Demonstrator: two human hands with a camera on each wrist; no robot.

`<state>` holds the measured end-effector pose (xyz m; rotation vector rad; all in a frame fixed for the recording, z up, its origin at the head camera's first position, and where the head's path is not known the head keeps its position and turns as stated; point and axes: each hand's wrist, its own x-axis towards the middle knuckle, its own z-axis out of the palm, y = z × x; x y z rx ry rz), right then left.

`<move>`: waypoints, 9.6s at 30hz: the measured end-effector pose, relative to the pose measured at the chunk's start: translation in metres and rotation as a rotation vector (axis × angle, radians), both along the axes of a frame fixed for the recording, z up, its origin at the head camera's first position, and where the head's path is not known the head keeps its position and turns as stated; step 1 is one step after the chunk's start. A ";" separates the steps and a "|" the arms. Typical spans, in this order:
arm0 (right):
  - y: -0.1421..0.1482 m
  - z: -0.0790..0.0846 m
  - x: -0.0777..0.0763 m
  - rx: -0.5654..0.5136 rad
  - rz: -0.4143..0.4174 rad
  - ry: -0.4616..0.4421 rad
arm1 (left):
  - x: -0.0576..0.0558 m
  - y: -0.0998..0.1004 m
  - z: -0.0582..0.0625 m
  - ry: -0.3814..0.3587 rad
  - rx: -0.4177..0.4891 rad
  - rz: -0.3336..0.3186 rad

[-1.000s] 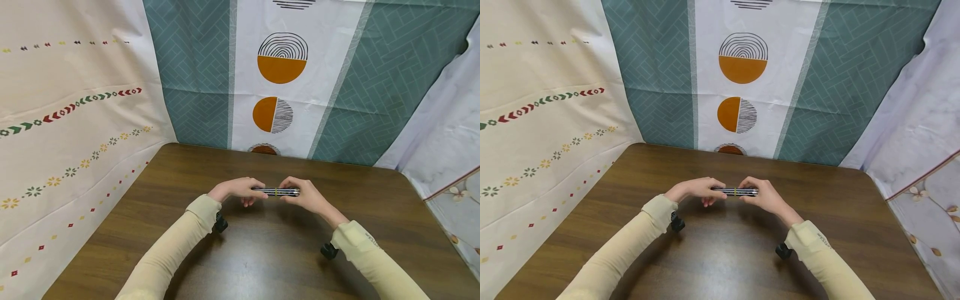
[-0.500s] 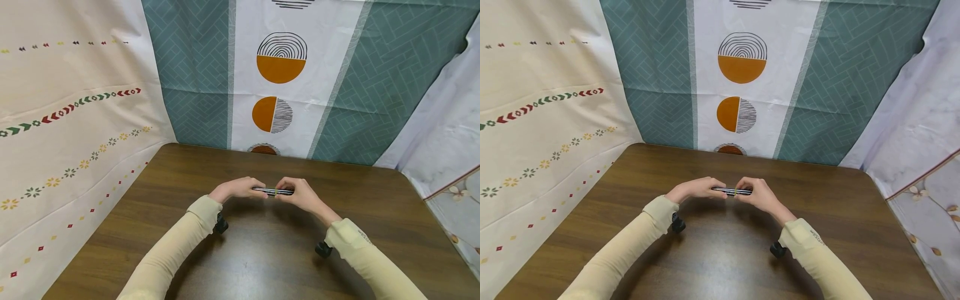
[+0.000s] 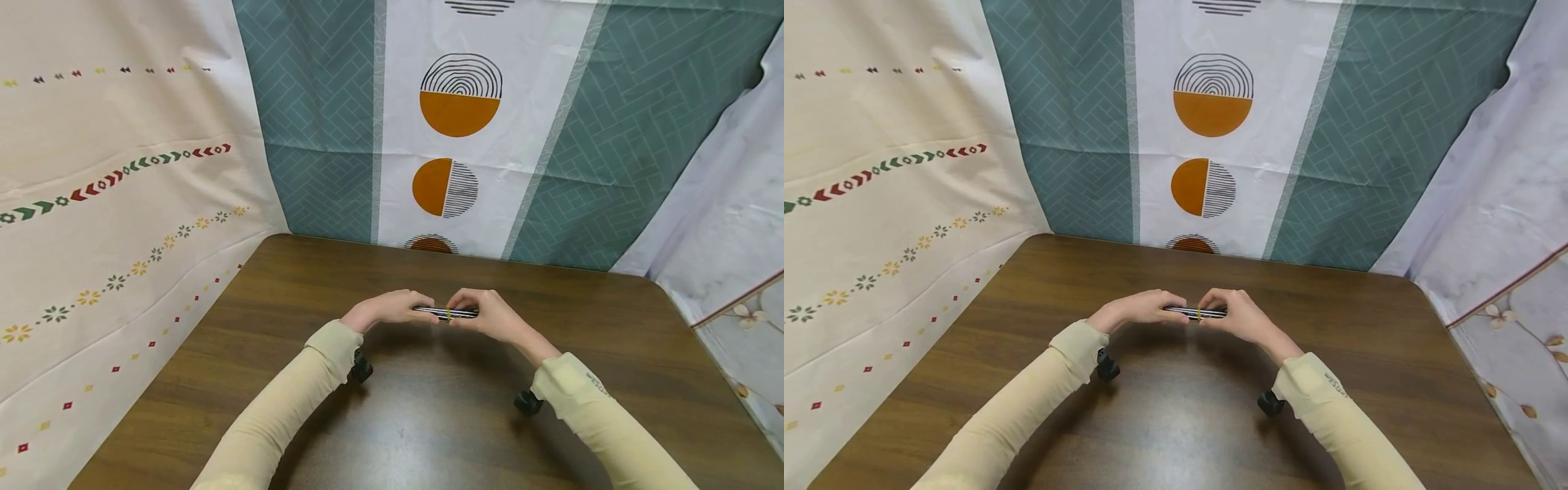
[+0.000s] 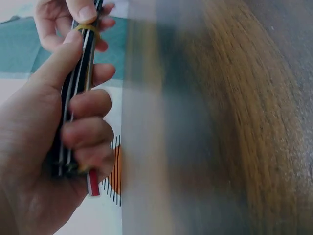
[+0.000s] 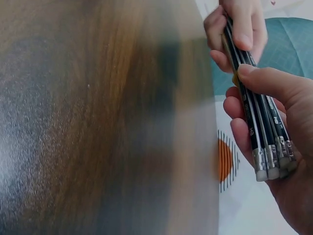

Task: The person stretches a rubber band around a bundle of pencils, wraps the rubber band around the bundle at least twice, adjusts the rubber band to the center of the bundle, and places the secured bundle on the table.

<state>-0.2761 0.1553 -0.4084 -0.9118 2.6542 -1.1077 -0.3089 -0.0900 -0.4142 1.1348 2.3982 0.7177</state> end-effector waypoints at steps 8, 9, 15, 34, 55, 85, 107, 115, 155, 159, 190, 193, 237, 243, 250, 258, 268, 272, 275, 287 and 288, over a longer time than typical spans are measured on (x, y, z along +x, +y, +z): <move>0.007 -0.004 -0.001 -0.071 -0.018 -0.087 | 0.001 -0.007 0.003 -0.114 0.052 -0.017; 0.007 -0.005 -0.001 -0.082 -0.027 -0.109 | 0.001 -0.007 0.003 -0.103 0.053 -0.025; 0.010 -0.007 0.000 -0.137 -0.082 -0.185 | 0.000 -0.008 0.001 -0.016 0.061 -0.031; 0.001 -0.006 0.000 -0.147 -0.109 -0.233 | 0.000 -0.006 0.000 -0.083 0.118 0.055; 0.007 -0.003 0.007 -0.144 -0.128 -0.240 | -0.001 -0.015 -0.013 -0.171 0.253 0.188; 0.011 -0.010 0.003 -0.170 -0.153 -0.181 | 0.002 -0.031 -0.015 -0.258 0.181 0.457; 0.005 0.000 0.009 -0.146 -0.203 -0.153 | 0.006 -0.038 -0.013 -0.369 0.229 0.441; 0.008 -0.009 0.002 -0.184 -0.203 -0.138 | 0.008 -0.034 -0.015 -0.360 0.265 0.424; -0.001 -0.007 -0.005 -0.116 -0.096 -0.167 | 0.004 -0.028 -0.021 -0.395 0.560 0.361; -0.006 -0.006 -0.005 -0.062 -0.073 -0.171 | 0.006 -0.027 -0.022 -0.394 0.545 0.386; 0.011 0.001 -0.010 -0.024 -0.015 -0.210 | 0.020 -0.025 -0.017 -0.344 0.511 0.443; 0.011 0.001 -0.010 -0.021 0.011 -0.201 | 0.021 -0.025 -0.013 -0.231 0.398 0.403; 0.060 -0.006 0.015 -0.024 -0.266 0.131 | 0.061 -0.069 -0.017 0.242 -0.016 0.804; 0.075 -0.005 0.025 -0.016 -0.260 0.132 | 0.062 -0.076 -0.018 0.279 -0.080 0.819; 0.090 -0.008 0.033 0.005 -0.266 0.128 | 0.063 -0.080 -0.023 0.289 -0.113 0.809; 0.097 -0.013 0.040 0.030 -0.286 0.160 | 0.063 -0.083 -0.027 0.268 -0.096 0.791; 0.102 -0.015 0.043 0.063 -0.290 0.132 | 0.070 -0.078 -0.030 0.187 -0.053 0.792; 0.101 -0.015 0.042 0.075 -0.293 0.139 | 0.072 -0.075 -0.030 0.146 0.001 0.784; 0.100 -0.015 0.042 0.073 -0.292 0.143 | 0.073 -0.073 -0.031 0.139 0.021 0.777; 0.086 -0.013 0.052 0.091 -0.317 0.195 | 0.071 -0.080 -0.030 0.159 -0.042 0.738; 0.085 -0.012 0.055 0.101 -0.324 0.211 | 0.071 -0.082 -0.027 0.166 -0.064 0.728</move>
